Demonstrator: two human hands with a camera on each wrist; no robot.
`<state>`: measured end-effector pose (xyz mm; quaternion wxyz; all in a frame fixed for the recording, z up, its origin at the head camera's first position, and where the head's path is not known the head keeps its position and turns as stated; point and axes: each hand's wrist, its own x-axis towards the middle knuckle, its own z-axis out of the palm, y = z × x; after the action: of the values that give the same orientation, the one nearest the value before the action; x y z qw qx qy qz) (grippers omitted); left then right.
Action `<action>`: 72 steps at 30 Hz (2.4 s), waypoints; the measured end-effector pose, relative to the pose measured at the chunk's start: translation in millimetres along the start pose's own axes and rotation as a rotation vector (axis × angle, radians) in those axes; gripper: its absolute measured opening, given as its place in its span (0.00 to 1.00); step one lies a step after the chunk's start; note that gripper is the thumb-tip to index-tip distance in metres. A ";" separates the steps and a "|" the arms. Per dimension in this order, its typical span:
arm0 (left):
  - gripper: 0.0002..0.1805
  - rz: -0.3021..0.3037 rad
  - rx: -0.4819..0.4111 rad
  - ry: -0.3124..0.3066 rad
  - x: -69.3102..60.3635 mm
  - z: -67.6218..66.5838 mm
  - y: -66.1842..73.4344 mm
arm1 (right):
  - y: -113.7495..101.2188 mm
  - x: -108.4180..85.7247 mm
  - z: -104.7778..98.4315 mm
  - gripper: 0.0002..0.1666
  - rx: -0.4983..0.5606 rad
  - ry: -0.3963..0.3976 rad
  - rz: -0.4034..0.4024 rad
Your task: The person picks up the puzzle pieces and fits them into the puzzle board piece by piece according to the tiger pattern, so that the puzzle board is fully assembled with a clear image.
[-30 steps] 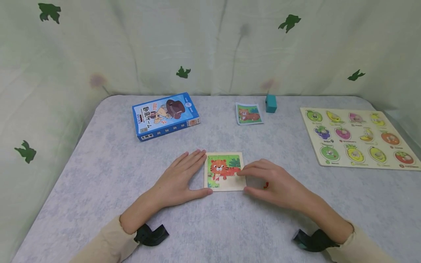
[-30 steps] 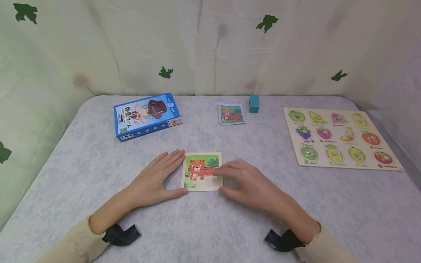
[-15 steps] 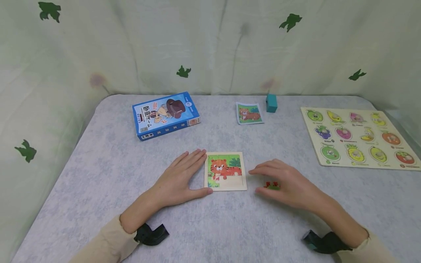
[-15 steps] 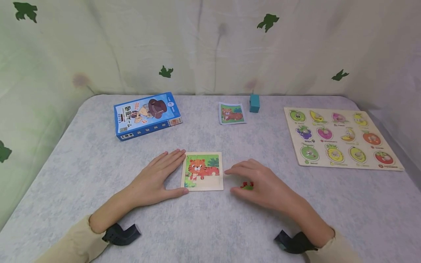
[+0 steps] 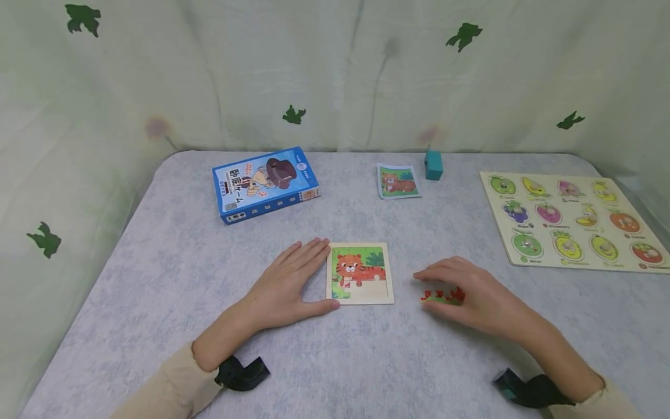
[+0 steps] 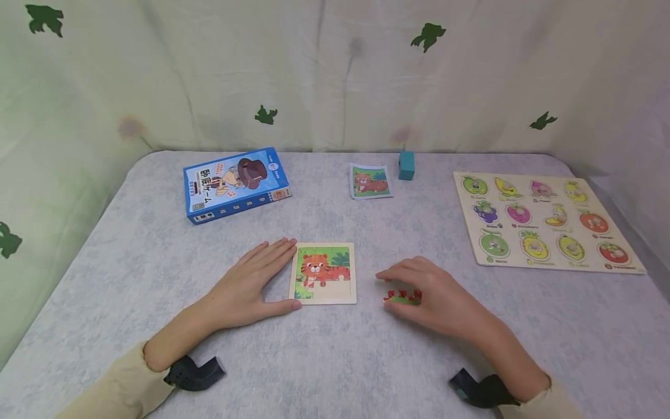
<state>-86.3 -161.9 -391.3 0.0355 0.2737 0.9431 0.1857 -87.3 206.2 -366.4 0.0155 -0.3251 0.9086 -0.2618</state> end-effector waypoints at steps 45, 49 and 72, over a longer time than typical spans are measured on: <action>0.58 -0.009 0.005 -0.011 0.7 -0.3 -0.1 | 14.6 -10.9 -3.0 0.19 -0.009 -0.066 0.037; 0.58 -0.017 0.001 -0.021 0.8 -0.6 0.5 | 14.0 -10.8 -3.5 0.18 -0.003 -0.058 0.035; 0.58 -0.014 0.009 -0.022 1.3 1.3 -1.9 | 9.8 -0.6 -10.9 0.18 -0.014 -0.016 0.023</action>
<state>-88.1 -162.3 -393.2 0.0458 0.2691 0.9454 0.1780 -94.7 218.0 -361.8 0.0237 -0.3166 0.9139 -0.2528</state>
